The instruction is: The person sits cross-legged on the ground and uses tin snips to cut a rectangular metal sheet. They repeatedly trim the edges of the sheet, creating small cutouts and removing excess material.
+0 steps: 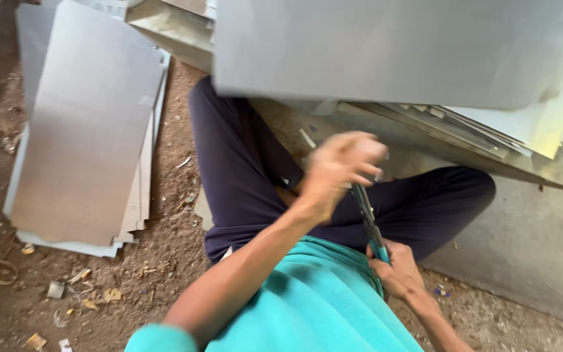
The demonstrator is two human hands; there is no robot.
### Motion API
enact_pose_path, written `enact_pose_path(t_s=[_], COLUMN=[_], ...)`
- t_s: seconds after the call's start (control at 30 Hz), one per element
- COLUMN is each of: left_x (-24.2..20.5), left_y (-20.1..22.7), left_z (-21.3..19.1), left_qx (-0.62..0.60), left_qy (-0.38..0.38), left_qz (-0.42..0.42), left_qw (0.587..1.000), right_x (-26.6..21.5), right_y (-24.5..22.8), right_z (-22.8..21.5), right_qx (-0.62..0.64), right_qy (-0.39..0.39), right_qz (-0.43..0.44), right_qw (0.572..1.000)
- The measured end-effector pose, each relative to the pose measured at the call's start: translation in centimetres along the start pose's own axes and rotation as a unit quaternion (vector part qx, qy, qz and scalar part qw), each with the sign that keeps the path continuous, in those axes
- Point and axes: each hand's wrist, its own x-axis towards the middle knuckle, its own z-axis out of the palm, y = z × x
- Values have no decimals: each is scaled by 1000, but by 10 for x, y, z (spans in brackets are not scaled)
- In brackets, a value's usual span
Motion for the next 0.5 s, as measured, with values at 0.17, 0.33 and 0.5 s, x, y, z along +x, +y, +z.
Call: enact_pose_path(t_s=[0.17, 0.33, 0.5], left_x=[-9, -25, -36], left_y=[27, 20, 19], left_z=[-68, -76, -82], left_qx=[-66, 69, 44], left_qy=[231, 137, 96], left_qz=[172, 120, 59], left_qw=[955, 981, 993], right_x=[-2, 0, -5], right_y=[-24, -65, -97], right_z=[8, 8, 17], right_qx=[90, 118, 144], right_qy=[-38, -107, -126], right_qz=[16, -107, -84], right_qw=[995, 981, 978])
